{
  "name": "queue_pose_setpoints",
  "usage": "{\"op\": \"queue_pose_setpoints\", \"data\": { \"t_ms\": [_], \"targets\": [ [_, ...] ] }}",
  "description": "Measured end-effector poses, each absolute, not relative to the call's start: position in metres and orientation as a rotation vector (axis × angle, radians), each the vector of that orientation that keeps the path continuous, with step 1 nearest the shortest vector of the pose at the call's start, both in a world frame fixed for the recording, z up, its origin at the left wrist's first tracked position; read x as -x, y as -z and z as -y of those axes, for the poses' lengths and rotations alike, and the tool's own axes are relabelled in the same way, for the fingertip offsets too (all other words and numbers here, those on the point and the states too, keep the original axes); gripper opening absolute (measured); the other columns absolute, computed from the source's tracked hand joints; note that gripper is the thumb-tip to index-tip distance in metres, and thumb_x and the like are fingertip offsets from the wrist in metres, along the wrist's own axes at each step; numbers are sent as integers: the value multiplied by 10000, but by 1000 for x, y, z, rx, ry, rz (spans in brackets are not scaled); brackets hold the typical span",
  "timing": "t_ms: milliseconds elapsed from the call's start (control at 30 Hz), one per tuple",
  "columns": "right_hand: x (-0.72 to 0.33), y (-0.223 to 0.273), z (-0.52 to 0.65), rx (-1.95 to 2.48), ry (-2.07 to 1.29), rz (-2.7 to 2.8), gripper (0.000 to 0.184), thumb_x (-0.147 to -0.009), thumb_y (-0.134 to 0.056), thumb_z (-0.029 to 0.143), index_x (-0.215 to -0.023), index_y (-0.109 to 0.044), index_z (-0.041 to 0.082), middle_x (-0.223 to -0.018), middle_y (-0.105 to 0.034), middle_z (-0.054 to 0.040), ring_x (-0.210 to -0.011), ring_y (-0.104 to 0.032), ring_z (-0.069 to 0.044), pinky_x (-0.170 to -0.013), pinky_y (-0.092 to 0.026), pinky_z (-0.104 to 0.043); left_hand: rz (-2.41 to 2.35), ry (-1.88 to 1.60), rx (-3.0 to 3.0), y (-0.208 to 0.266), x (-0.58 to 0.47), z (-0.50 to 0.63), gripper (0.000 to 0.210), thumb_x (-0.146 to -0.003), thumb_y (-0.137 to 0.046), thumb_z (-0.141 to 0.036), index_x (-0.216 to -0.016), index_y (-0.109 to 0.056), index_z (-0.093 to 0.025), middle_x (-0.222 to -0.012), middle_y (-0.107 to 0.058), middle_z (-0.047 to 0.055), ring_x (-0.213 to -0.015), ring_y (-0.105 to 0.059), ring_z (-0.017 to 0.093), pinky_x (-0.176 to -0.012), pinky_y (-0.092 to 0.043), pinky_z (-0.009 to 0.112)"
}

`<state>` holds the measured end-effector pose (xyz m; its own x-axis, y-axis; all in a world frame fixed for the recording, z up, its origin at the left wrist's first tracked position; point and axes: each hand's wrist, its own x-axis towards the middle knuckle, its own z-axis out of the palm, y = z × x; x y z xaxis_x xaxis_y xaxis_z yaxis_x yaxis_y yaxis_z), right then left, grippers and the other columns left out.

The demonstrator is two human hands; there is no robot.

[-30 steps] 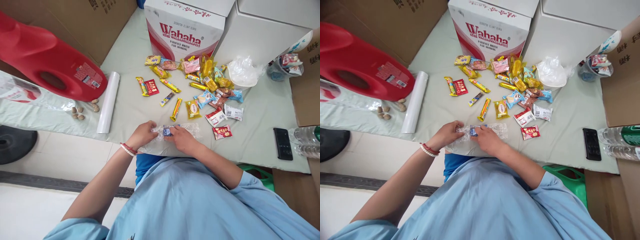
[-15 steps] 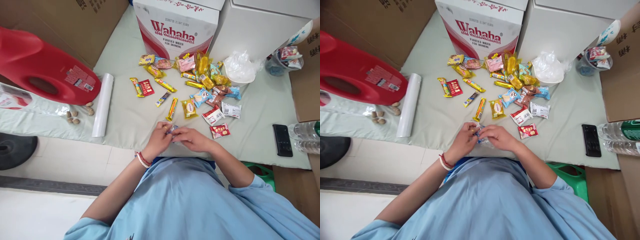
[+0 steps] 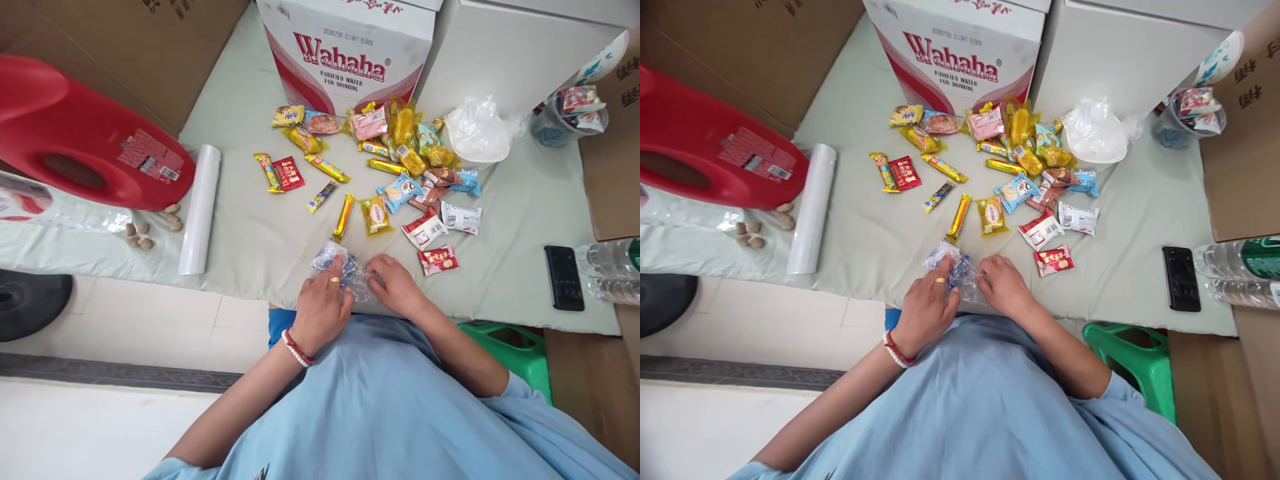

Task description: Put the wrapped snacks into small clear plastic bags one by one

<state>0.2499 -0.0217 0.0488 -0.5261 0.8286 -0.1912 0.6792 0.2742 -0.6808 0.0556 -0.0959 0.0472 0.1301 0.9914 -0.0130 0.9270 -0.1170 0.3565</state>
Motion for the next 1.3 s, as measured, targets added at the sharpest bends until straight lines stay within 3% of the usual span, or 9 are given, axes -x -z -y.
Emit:
{"op": "queue_pose_setpoints", "data": {
  "t_ms": [200,333,500,633,733,867,1033,1167,1300],
  "targets": [
    [-213,-47,-6,1396,-1700,1625,58,-967,-494,301,-933,-480,257,-678,-572,75,-514,-565,-127,-534,-444,-237,-1774,-484,-2188,-42,-50,91,627,-932,-430,-138,-1550,-369,-51,-1199,-748,192,-1079,-722,294,-1006,-511,503],
    [-179,-32,-21,1400,-1522,1797,95,-940,-504,224,-963,-595,237,-654,-580,65,-576,-571,-130,-601,-454,-233,-1704,-599,-2151,-38,-50,97,614,-859,-486,-115,-1468,-483,-37,-1245,-727,211,-1152,-697,302,-1026,-528,465],
    [-171,-21,-21,1370,-1488,1942,217,-932,-473,163,-1011,-662,235,-625,-594,57,-626,-621,-155,-666,-480,-251,-2000,-982,-1708,-33,-27,98,270,-996,-467,-229,-1170,-671,-195,-1069,-750,81,-985,-701,221,-922,-559,376],
    [-175,-19,-18,1351,-1600,1829,227,-925,-475,162,-1034,-658,239,-641,-602,67,-578,-626,-137,-629,-493,-243,-2223,-839,-1458,-18,-14,78,290,-957,-609,-443,-1026,-680,-170,-964,-674,110,-930,-647,286,-885,-548,461],
    [-178,-20,-16,1387,-1687,1691,225,-909,-494,175,-1040,-669,231,-656,-616,60,-564,-615,-133,-614,-515,-249,-2150,-798,-1483,-11,-22,68,260,-929,-645,-434,-990,-664,-182,-947,-630,96,-940,-629,290,-867,-545,452],
    [-191,-27,-5,1320,-1830,1411,241,-921,-578,320,-1094,-713,222,-879,-736,0,-763,-685,-164,-730,-584,-291,-2133,-1035,-1643,-20,-48,74,250,-910,-673,-321,-1103,-629,-168,-1069,-608,118,-926,-630,249,-780,-533,378],
    [-216,-33,15,1172,-1982,1224,525,-924,-630,643,-1244,-730,239,-1297,-736,-65,-1198,-677,-246,-1043,-558,-404,-1933,-878,-2313,-27,-81,88,197,-924,-580,-136,-1096,-666,-176,-1029,-687,131,-1088,-631,299,-845,-459,430],
    [-234,-21,18,1246,-1831,1402,563,-892,-704,609,-1318,-724,242,-1361,-725,-72,-1299,-642,-262,-1218,-422,-467,-1508,-824,-2387,-29,-87,91,238,-888,-554,-121,-1069,-696,-180,-1128,-720,143,-1192,-629,297,-959,-496,467],
    [-244,-7,16,1244,-1796,1524,549,-931,-633,571,-1365,-709,244,-1416,-701,-65,-1331,-635,-277,-1214,-431,-500,-1201,-824,-2335,-38,-78,89,271,-876,-518,-130,-1062,-698,-209,-1097,-754,105,-1221,-649,279,-1029,-540,471]
  ]
}}
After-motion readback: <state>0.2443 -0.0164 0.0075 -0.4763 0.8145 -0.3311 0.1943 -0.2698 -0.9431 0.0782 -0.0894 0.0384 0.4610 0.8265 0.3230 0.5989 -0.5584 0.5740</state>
